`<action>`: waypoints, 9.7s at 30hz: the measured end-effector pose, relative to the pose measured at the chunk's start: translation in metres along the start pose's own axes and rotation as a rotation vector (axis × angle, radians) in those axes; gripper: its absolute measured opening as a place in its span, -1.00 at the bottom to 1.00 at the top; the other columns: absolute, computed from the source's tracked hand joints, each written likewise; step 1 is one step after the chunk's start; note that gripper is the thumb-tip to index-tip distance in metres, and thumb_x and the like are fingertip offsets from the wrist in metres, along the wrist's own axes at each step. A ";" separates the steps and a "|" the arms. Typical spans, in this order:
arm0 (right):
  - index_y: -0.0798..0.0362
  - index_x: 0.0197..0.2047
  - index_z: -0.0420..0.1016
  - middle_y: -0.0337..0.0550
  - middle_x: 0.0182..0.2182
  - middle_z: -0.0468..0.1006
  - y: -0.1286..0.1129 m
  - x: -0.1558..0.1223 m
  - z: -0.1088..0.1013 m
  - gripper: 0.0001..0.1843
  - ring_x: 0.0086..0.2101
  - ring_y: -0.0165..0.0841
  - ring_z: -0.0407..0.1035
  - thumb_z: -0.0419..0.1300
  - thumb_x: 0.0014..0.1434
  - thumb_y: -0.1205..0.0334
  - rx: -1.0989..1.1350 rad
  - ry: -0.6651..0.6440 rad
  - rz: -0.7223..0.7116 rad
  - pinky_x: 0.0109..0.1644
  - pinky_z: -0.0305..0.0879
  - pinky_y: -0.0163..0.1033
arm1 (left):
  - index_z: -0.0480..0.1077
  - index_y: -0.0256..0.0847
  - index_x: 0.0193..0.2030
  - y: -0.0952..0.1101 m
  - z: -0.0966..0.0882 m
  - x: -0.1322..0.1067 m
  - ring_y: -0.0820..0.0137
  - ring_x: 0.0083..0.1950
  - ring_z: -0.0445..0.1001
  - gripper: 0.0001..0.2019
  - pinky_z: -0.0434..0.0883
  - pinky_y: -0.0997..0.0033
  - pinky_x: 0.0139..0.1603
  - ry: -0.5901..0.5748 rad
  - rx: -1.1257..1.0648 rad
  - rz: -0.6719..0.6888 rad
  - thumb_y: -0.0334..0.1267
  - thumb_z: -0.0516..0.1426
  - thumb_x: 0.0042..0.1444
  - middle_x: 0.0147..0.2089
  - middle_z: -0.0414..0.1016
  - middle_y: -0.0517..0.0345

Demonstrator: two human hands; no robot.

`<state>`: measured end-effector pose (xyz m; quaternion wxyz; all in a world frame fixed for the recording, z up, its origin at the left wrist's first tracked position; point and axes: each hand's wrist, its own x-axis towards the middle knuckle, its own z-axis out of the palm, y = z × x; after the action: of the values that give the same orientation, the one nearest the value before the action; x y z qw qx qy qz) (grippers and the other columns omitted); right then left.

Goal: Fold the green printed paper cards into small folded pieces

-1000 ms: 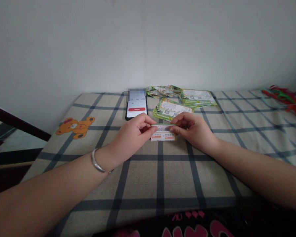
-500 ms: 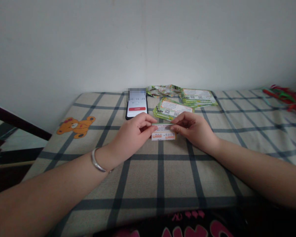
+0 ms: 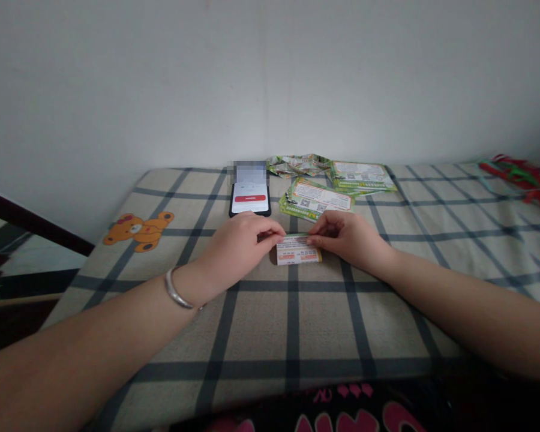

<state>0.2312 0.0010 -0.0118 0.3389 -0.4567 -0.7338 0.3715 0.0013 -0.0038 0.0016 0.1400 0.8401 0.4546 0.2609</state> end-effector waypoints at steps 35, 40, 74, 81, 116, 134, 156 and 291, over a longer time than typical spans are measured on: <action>0.09 -0.24 0.55 -0.14 -0.32 0.54 -0.013 -0.002 -0.002 -0.84 -0.25 -0.32 0.33 0.13 0.29 0.33 -0.661 -0.153 -0.568 -0.12 0.24 -0.23 | 0.45 -0.24 -0.21 0.004 0.006 -0.001 0.24 -0.04 0.31 -0.90 0.35 0.22 0.00 -0.055 0.477 0.348 -0.32 0.11 0.24 -0.20 0.48 0.08; 0.09 -0.20 0.56 -0.13 -0.29 0.57 -0.010 -0.002 -0.005 -0.80 -0.27 -0.35 0.39 0.10 0.31 0.29 -0.677 -0.148 -0.617 -0.16 0.27 -0.26 | 0.47 -0.22 -0.22 0.005 -0.001 -0.001 0.26 -0.02 0.35 -0.85 0.37 0.26 -0.05 -0.144 0.503 0.434 -0.38 0.06 0.27 -0.19 0.49 0.09; 0.13 -0.30 0.53 -0.10 -0.35 0.55 -0.019 -0.011 -0.006 -0.64 -0.26 -0.33 0.40 -0.03 0.38 0.20 -0.937 -0.262 -0.803 -0.22 0.30 -0.22 | 0.38 -0.23 0.06 0.013 -0.025 -0.019 0.32 0.13 0.39 -0.61 0.33 0.30 0.19 -0.429 0.387 0.455 -0.52 -0.02 0.12 0.08 0.46 0.07; 0.08 -0.09 0.52 -0.15 -0.33 0.55 -0.018 -0.015 -0.010 -0.72 -0.30 -0.37 0.38 -0.01 0.39 0.21 -0.908 -0.284 -0.867 -0.26 0.25 -0.23 | 0.41 -0.13 -0.04 0.021 -0.032 -0.015 0.39 -0.01 0.46 -0.61 0.41 0.40 0.03 -0.492 0.300 0.400 -0.56 0.00 0.05 0.04 0.46 0.16; 0.03 -0.15 0.54 -0.17 -0.25 0.55 -0.021 -0.013 -0.007 -0.71 -0.27 -0.35 0.34 -0.02 0.38 0.25 -0.934 -0.311 -0.887 -0.26 0.22 -0.21 | 0.41 -0.13 -0.08 0.016 -0.028 -0.015 0.30 0.06 0.39 -0.62 0.35 0.25 0.10 -0.440 0.351 0.483 -0.58 0.00 0.03 -0.01 0.47 0.17; 0.04 -0.19 0.51 -0.19 -0.33 0.46 -0.023 -0.016 -0.025 -0.75 -0.31 -0.33 0.27 0.00 0.34 0.25 -0.940 -0.462 -0.773 -0.31 0.12 -0.19 | 0.51 -0.11 -0.09 0.015 -0.032 -0.009 0.28 0.07 0.46 -0.61 0.35 0.18 0.14 -0.402 0.392 0.553 -0.52 0.01 0.04 -0.01 0.56 0.18; 0.01 -0.20 0.54 -0.21 -0.20 0.55 -0.027 -0.018 -0.040 -0.82 -0.19 -0.38 0.39 0.14 0.18 0.40 -0.709 -0.551 -0.599 -0.19 0.29 -0.27 | 0.52 -0.04 -0.18 0.002 -0.032 -0.006 0.32 0.12 0.45 -0.64 0.39 0.23 0.14 -0.443 0.223 0.490 -0.50 0.02 0.04 0.13 0.48 0.25; 0.12 -0.28 0.53 -0.14 -0.38 0.50 -0.016 -0.010 -0.028 -0.84 -0.33 -0.37 0.35 0.11 0.16 0.37 -0.560 -0.311 -0.488 -0.23 0.25 -0.24 | 0.48 -0.09 0.00 0.002 -0.002 -0.005 0.23 0.15 0.34 -0.73 0.28 0.04 0.23 -0.187 0.232 0.720 -0.38 0.09 0.21 0.04 0.49 0.13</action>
<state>0.2511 -0.0065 0.0142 0.1644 -0.2819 -0.9362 0.1304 -0.0005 -0.0095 0.0027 -0.0153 0.9763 0.1425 0.1624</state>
